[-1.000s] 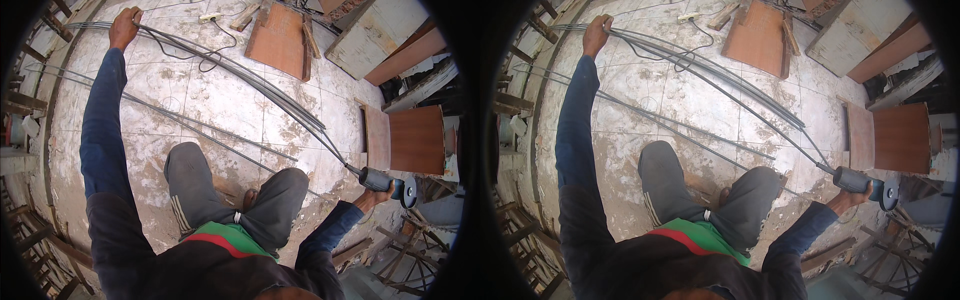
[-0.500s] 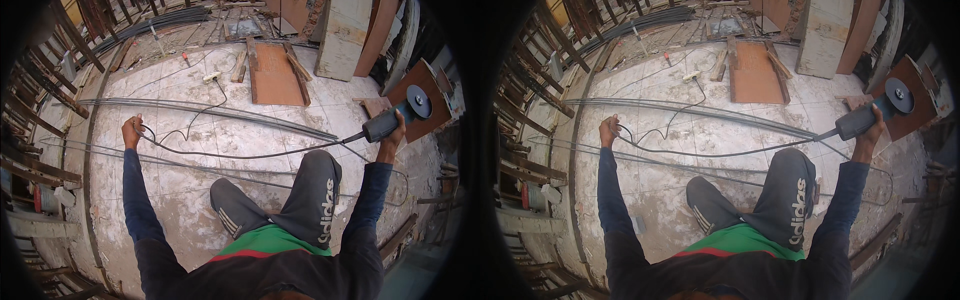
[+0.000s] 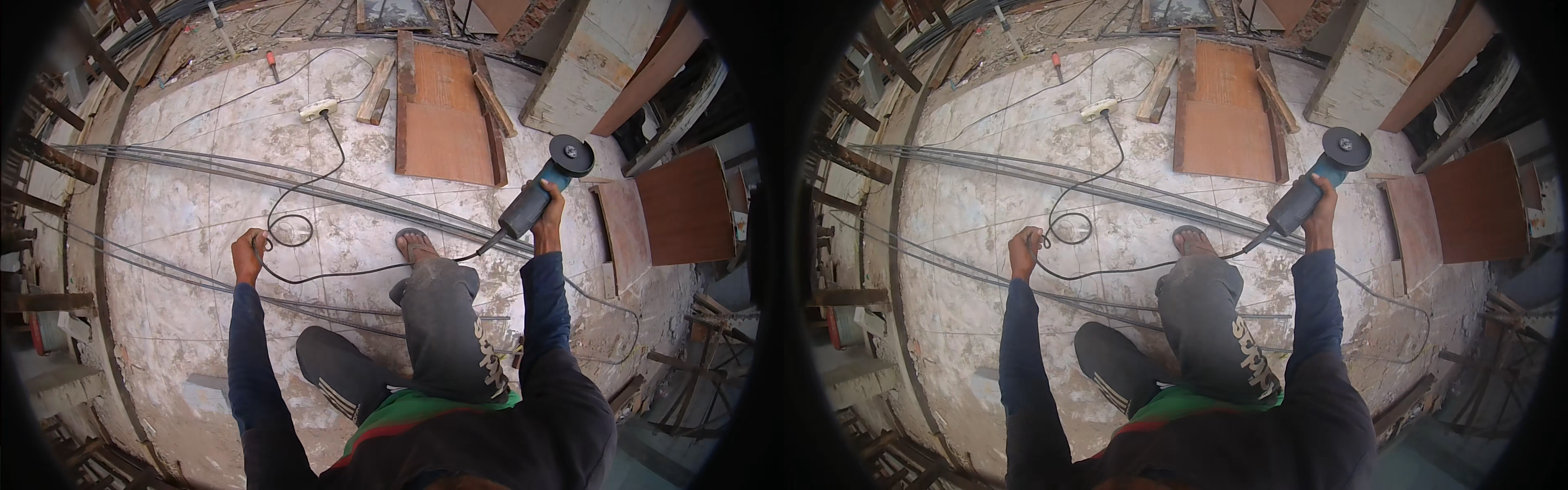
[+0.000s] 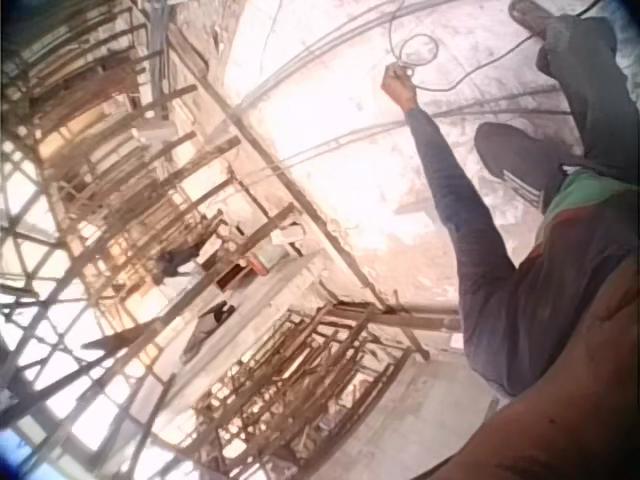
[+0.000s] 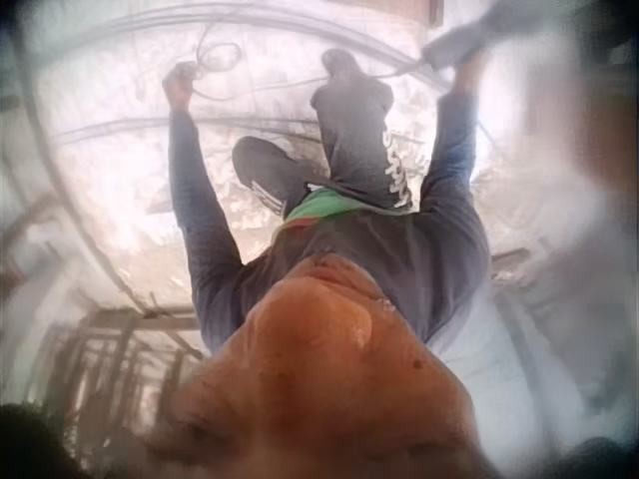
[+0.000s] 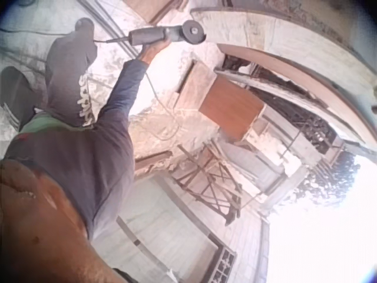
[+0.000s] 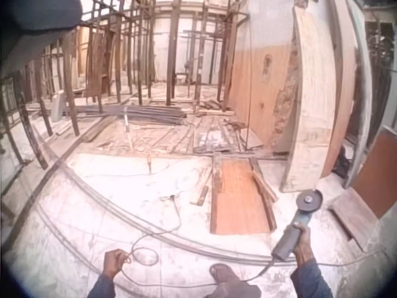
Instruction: The person wraps yellow tape around metal rods, then plugs in a handheld grinder and uses it to cut through the rods while kneeling on the floor.
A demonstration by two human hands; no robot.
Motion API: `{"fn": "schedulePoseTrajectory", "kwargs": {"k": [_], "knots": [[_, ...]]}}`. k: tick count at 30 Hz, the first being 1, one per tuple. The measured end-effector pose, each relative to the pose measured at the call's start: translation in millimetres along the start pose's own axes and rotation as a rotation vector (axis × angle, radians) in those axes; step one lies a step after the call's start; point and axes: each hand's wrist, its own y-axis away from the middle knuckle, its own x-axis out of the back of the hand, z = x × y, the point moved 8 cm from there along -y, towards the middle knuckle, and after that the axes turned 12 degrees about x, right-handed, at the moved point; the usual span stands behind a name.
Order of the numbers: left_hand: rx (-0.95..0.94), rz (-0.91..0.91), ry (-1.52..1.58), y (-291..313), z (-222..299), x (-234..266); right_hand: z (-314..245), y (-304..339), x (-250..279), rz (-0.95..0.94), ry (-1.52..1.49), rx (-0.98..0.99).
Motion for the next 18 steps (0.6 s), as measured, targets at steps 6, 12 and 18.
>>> {"fn": "schedulePoseTrajectory", "kwargs": {"k": [6,12,18], "knots": [[0.041,-0.025,-0.159,3,-44,-18,229,-108,-30,-0.098,0.091,-0.331],[0.139,-0.026,-0.26,2,-34,-37,322,-246,-92,-0.081,0.237,-0.241],[0.171,-0.114,-0.279,-3,16,-119,354,-360,-111,-0.021,0.469,-0.227]]}}
